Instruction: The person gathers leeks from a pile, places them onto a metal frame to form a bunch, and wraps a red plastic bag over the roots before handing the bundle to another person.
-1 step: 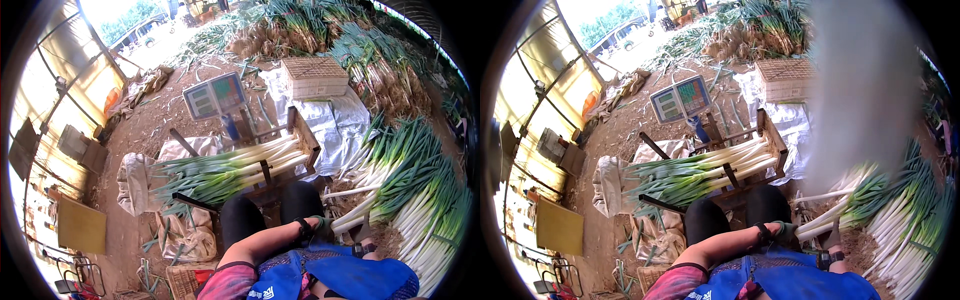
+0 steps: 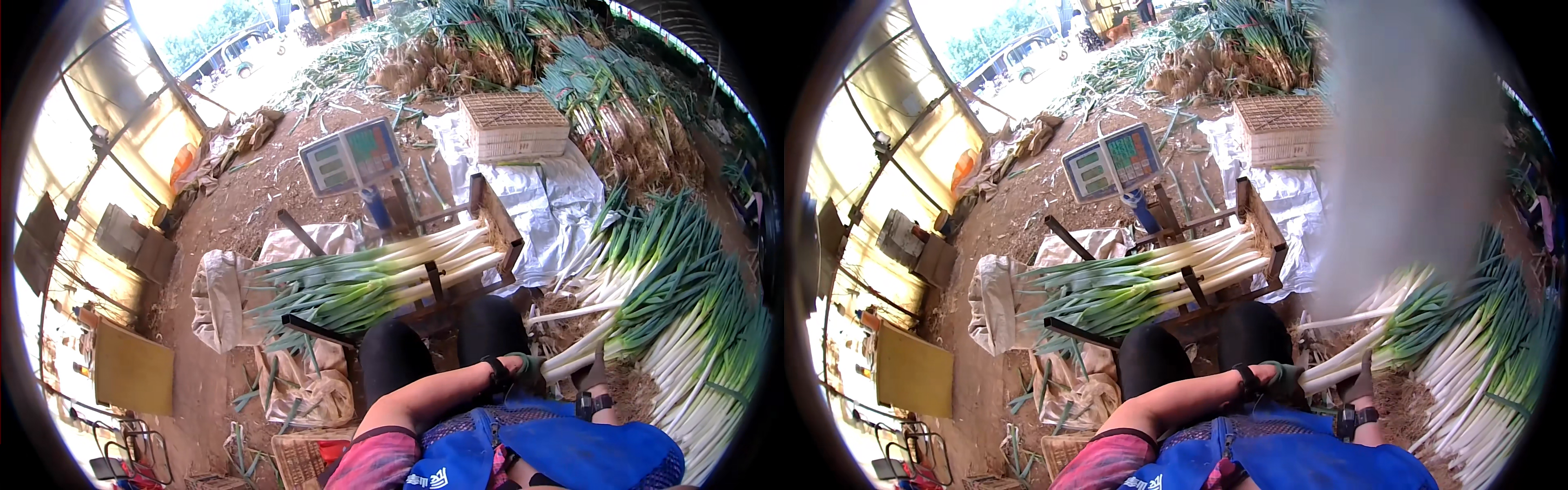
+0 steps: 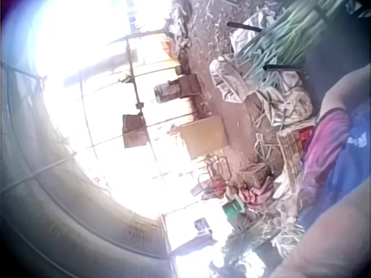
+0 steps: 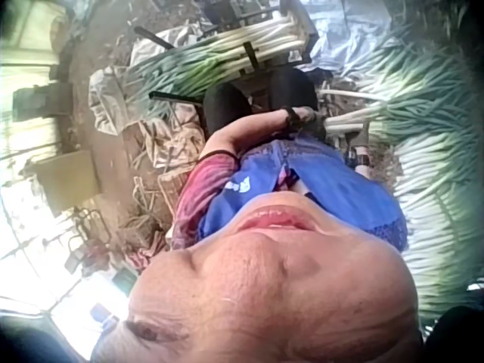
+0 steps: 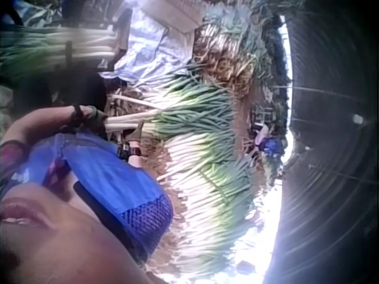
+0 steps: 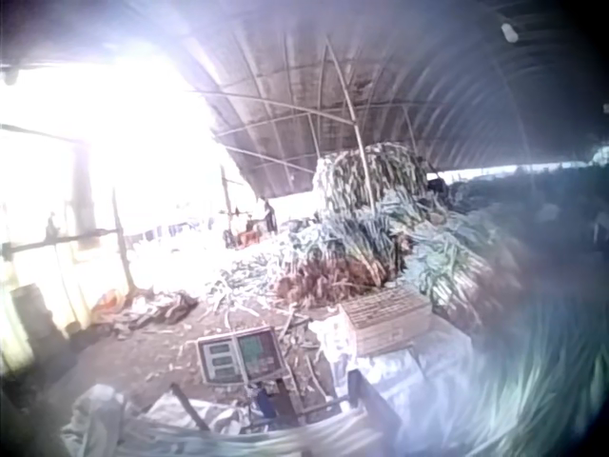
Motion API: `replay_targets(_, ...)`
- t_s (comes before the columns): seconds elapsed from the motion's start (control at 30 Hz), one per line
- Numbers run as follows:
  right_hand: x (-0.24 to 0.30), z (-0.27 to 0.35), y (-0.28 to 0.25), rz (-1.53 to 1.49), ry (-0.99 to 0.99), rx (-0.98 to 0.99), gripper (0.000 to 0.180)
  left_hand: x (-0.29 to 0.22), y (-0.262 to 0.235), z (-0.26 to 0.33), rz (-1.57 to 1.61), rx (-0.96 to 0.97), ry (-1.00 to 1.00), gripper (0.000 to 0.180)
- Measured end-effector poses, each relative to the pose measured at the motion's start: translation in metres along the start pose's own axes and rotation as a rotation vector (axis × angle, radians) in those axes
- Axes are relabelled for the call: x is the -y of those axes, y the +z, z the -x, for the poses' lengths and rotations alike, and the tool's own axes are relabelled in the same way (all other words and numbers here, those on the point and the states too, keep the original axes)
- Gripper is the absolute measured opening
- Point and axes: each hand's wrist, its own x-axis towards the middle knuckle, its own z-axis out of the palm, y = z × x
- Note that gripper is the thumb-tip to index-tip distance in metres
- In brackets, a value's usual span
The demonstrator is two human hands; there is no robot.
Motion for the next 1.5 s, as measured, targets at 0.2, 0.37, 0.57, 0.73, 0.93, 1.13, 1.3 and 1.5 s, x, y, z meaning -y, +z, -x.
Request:
replay_targets(0.2, 0.006, -0.017, 0.066, -0.058, -0.258, -0.249, 0.06, -0.023, -0.02, 0.037, -0.311, -0.259, -0.118, 0.077)
replay_targets(0.37, 0.024, 0.0, 0.158, -0.004, -0.466, -0.04, 0.038, -0.05, -0.041, 0.082, -0.454, -0.468, -0.066, 0.062)
replay_targets(0.57, 0.045, -0.001, 0.258, 0.366, -0.775, 0.233, 0.031, -0.089, -0.051, 0.135, -0.587, -0.773, -0.113, 0.063)
replay_targets(0.73, 0.049, 0.021, 0.366, 0.46, -0.631, 0.442, 0.043, -0.047, -0.059, 0.129, -0.46, -0.997, -0.01, 0.078)
replay_targets(0.93, 0.05, -0.021, 0.461, 1.279, -0.925, 0.615, 0.045, -0.016, -0.081, 0.138, -0.592, -1.155, -0.1, 0.094)
replay_targets(1.13, -0.03, -0.088, 0.532, 1.835, -0.877, 0.65, 0.054, 0.023, -0.094, 0.212, -0.438, -1.337, -0.052, 0.06)
replay_targets(1.3, -0.121, -0.184, 0.48, 2.331, -0.973, 0.929, 0.038, 0.1, -0.091, 0.273, -0.347, -1.445, -0.216, 0.046)
replay_targets(1.5, -0.168, -0.319, 0.323, 2.665, -0.973, 0.907, 0.069, 0.173, -0.114, 0.279, -0.53, -1.399, -0.482, 0.05)
